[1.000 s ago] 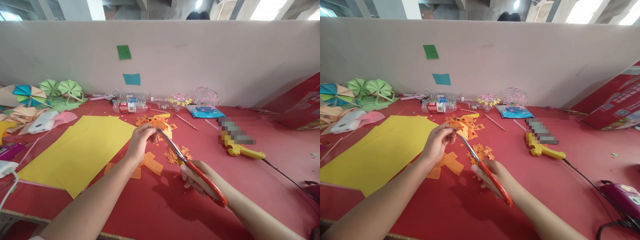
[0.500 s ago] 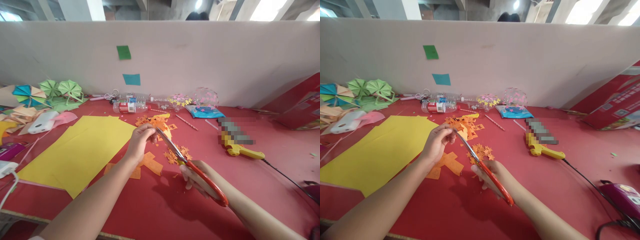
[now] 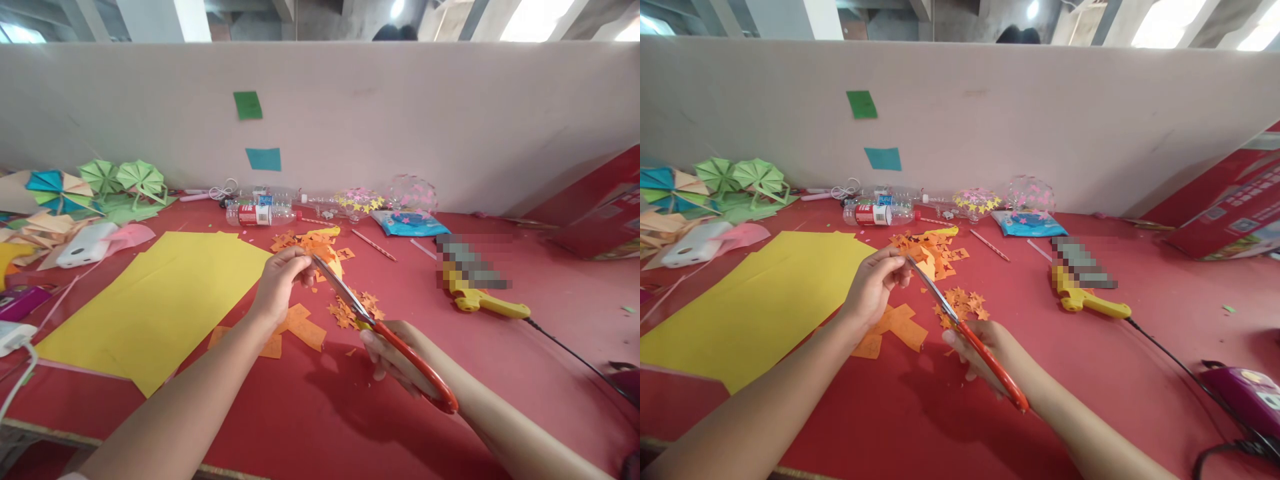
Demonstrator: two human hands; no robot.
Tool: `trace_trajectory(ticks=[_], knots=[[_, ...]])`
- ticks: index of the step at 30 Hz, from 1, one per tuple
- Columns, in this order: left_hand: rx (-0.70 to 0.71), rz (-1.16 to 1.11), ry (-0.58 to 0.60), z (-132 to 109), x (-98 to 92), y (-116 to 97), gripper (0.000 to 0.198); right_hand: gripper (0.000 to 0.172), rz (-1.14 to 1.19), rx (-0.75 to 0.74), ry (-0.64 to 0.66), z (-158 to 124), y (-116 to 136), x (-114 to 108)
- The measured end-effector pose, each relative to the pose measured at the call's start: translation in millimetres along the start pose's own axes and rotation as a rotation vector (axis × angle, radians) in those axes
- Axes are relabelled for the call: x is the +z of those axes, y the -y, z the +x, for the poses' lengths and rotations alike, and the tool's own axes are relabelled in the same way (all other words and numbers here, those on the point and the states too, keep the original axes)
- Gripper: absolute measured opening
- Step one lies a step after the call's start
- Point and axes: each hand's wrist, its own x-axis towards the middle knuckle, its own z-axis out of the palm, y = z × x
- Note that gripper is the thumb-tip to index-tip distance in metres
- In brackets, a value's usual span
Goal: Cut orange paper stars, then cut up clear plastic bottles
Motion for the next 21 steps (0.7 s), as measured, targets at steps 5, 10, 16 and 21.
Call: trace_trajectory(ticks=[5,10,16,21], knots=[[0.000,-0.011,0.018,0.1,-1.1,0.8,0.018,0.048,-0.008,-0.001,0.004,-0.6,0.5,-0.7],[-0.003,0.008,-0.012,2.0,-3.3,-2.0,0.016,0.048,0.008,-0.010,0.013,-0.7,4.1,0.2],[0.001,0.009,-0.041,3.2,-3.0,-4.6,0.011,0.050,0.004,-0.012,-0.001,0.7,3.0,0.5],[-0.006,0.008,-0.023,0.9,-0.9,-4.2,0.011,0.054,-0.001,0.005,-0.014,1.8,-1.3,0.8]])
